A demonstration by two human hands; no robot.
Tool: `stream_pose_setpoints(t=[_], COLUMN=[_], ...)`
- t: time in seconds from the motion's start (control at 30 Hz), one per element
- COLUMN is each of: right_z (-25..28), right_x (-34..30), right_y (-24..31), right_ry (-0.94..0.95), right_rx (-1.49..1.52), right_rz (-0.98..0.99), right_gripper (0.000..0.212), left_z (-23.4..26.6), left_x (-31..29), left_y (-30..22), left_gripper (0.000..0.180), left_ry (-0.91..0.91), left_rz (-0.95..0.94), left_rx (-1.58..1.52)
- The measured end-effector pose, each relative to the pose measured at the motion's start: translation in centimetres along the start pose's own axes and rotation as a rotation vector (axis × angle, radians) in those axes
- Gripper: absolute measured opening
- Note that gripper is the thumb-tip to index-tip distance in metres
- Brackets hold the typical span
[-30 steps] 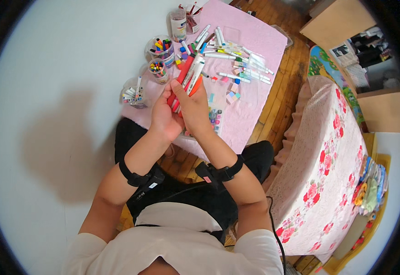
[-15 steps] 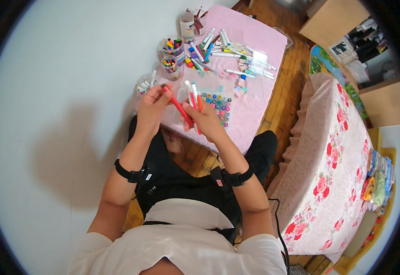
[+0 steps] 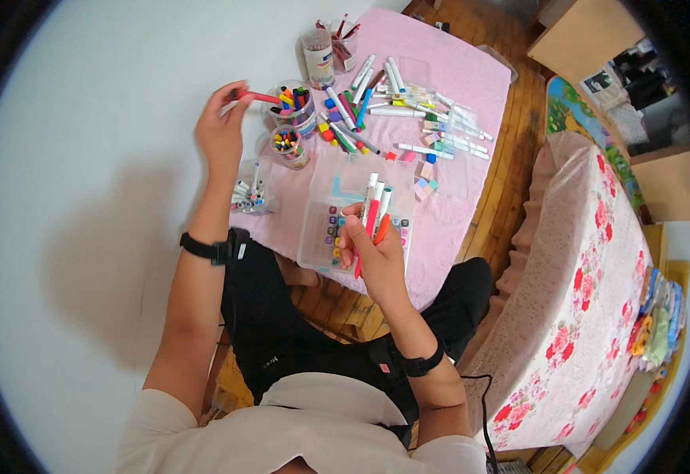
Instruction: Sort various colored markers and pencils into their respective containers and trays.
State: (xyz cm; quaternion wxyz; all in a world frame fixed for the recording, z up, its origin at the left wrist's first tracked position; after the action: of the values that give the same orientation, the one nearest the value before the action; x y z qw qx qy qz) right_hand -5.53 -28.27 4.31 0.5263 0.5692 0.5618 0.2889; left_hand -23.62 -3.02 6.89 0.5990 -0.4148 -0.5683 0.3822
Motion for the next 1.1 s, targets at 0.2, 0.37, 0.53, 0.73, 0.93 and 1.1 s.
stream_pose_setpoints(t=[0.2, 0.37, 0.53, 0.73, 0.93, 1.1], right_z=[-0.4, -3.3, -4.1, -4.0, -1.8, -0.9], right_x=[1.6, 1.9, 0.4, -0.5, -0.8, -0.8], right_y=[0.0, -0.4, -1.0, -0.1, -0.8, -0.2], right_ry=[0.034, 0.286, 0.425, 0.443, 0.398, 0.168], right_rx=[-0.029, -0.045, -0.195, -0.252, -0.245, -0.093], right_rz=[-0.055, -0.078, -0.126, -0.033, -0.168, -0.105], right_gripper=[0.027, 0.026, 0.025, 0.026, 0.029, 0.032], left_z=[-2.0, -4.3, -4.6, -3.3, -1.8, -1.5], left_x=[-3.3, -12.3, -14.8, -14.7, -14.7, -15.5], left_y=[0.1, -3.1, -5.5, -5.5, -4.7, -4.7], left_gripper=[0.033, 0.037, 0.033, 0.029, 0.03, 0.033], left_ry=[0.112, 0.417, 0.514, 0.382, 0.236, 0.186], left_rz=[0.125, 0.471, 0.65, 0.62, 0.576, 0.605], left_rx=[-0.033, -0.39, -0.454, -0.591, -0.608, -0.595])
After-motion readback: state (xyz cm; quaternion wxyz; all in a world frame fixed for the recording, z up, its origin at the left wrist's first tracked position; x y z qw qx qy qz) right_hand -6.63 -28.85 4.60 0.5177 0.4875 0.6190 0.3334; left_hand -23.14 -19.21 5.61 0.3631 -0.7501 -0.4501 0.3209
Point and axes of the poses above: each hand's wrist, its own x-axis towards the middle knuckle, its own z-axis out of the back of the hand, y = z × x, the point moved 7 cm from there along x, towards the middle knuckle, and after that the axes turned 11 degrees about -x, right-handed, at the moved point
